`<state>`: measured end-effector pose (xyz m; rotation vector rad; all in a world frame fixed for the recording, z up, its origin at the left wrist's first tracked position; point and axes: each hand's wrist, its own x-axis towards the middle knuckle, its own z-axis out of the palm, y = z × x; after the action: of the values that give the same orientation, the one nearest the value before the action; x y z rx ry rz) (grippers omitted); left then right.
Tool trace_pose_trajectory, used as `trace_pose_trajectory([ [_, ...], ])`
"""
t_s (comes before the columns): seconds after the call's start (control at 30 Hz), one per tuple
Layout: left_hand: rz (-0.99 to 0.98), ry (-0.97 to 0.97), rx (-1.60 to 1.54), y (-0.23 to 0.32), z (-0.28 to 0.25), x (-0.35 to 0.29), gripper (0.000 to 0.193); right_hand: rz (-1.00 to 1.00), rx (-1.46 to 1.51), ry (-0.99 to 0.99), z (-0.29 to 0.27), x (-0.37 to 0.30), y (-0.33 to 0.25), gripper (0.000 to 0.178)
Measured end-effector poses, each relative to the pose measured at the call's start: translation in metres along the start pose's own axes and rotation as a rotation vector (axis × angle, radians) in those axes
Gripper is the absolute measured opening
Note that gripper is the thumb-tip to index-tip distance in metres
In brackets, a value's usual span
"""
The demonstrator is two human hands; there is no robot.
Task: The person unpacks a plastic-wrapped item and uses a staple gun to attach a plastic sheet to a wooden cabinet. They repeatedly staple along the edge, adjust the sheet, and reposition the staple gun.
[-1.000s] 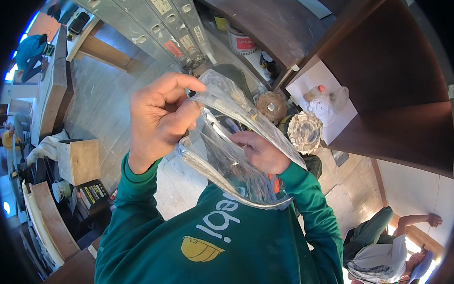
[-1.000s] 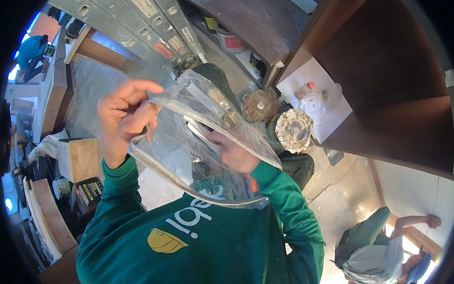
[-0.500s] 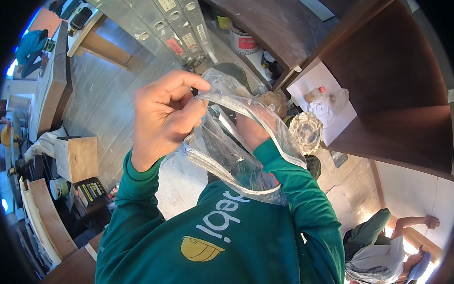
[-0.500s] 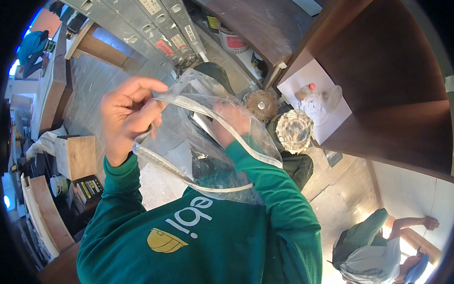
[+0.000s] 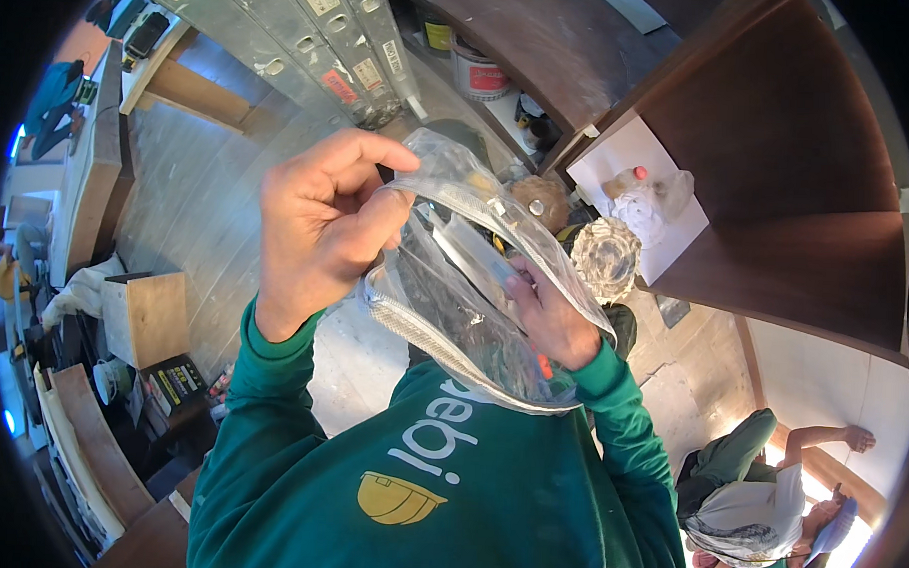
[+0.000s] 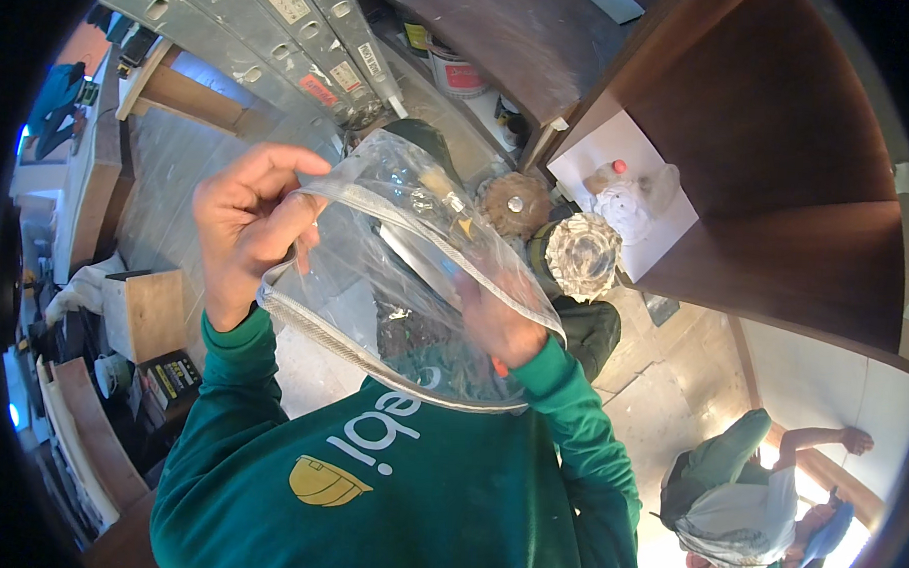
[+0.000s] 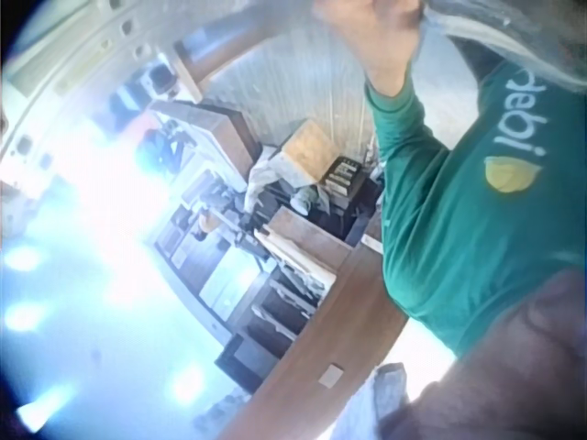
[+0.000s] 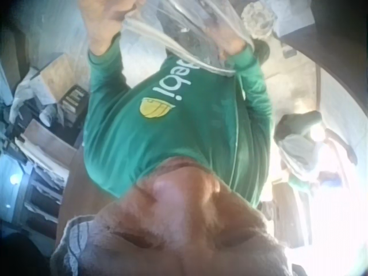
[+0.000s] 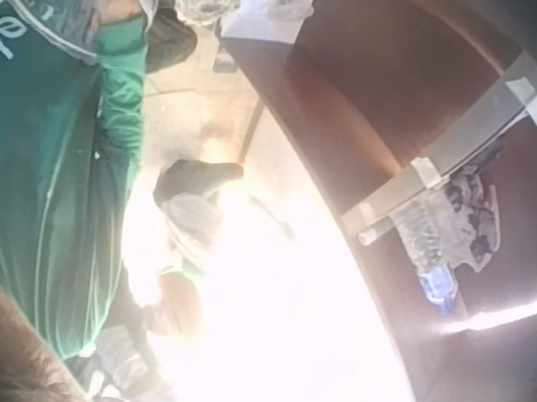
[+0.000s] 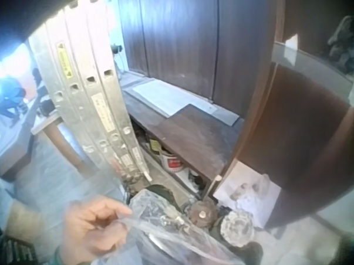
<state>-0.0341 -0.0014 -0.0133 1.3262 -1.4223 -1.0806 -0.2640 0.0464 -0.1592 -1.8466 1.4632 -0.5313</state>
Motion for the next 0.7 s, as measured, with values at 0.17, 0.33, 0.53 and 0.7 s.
trace_pose_trajectory([
  [0.17, 0.035, -0.027, -0.025, -0.002, 0.004, -0.001, 0.017, 0.108, 0.202, 0.010, -0.011, -0.026, 0.009, 0.025],
  [0.33, 0.041, -0.044, -0.027, -0.002, 0.005, -0.002, 0.017, 0.135, 0.138, -0.017, -0.020, -0.032, 0.002, 0.023],
  [0.53, 0.042, -0.019, 0.041, -0.004, 0.001, -0.005, 0.018, -0.032, -0.101, 0.214, -0.023, -0.034, -0.028, 0.025],
  [0.7, 0.035, -0.028, 0.017, -0.006, -0.001, -0.007, 0.017, -0.084, -0.185, 0.081, -0.009, -0.028, -0.018, 0.029],
])
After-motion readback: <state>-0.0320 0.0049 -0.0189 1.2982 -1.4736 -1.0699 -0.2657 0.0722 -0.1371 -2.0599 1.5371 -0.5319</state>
